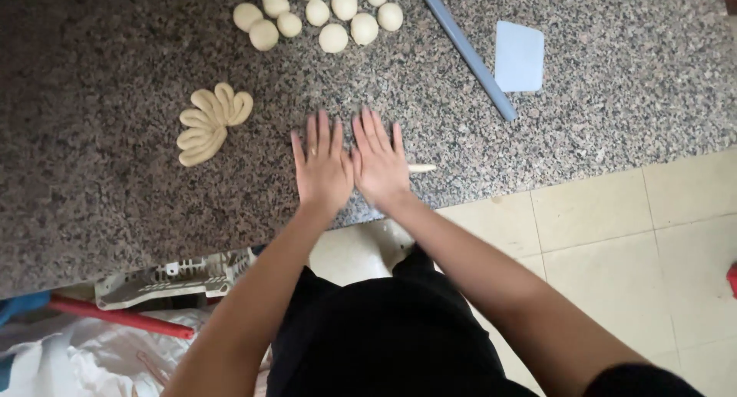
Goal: Roll out and shape small dough balls to create decorative floral-patterned pastries on a kitchen counter.
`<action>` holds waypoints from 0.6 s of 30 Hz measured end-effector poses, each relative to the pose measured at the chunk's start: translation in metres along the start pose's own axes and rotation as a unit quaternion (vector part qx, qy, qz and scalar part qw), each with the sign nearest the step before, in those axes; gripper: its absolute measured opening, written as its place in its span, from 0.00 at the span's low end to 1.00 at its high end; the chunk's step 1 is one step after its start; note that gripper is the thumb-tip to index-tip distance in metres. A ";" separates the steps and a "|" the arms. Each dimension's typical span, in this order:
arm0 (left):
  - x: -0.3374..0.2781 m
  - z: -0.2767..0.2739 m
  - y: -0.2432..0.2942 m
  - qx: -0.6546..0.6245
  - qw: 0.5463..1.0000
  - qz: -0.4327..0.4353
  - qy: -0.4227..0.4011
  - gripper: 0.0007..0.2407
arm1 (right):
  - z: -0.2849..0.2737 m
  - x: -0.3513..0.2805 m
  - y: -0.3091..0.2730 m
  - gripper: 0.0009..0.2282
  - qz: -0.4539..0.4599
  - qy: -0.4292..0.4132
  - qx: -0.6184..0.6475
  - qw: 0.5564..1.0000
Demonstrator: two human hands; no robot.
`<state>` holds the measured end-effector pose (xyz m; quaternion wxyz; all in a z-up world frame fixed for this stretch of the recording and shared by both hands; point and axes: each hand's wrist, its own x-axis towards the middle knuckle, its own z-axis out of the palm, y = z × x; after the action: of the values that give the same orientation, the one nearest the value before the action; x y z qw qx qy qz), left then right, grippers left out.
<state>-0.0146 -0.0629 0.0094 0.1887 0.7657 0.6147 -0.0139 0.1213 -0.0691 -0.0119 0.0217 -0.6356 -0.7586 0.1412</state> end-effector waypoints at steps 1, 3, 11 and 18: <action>0.015 -0.009 -0.001 0.035 0.999 -0.016 -0.006 0.26 | -0.009 0.013 -0.001 0.27 0.011 0.001 -0.007 1.000; 0.038 -0.018 -0.005 0.071 0.997 -0.028 -0.010 0.26 | -0.021 0.032 0.001 0.28 0.025 0.006 -0.013 1.000; -0.004 0.004 -0.014 0.023 0.999 0.033 0.028 0.27 | -0.005 -0.011 -0.001 0.28 -0.032 0.020 -0.001 0.999; -0.007 0.043 -0.019 0.050 0.983 0.072 0.162 0.26 | 0.021 -0.020 0.004 0.26 -0.073 0.164 -0.044 0.983</action>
<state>-0.0251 -0.0791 -0.0339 0.0487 0.8085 0.5790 0.0935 0.1249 -0.0919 -0.0299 0.1285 -0.5936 -0.7945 -0.0003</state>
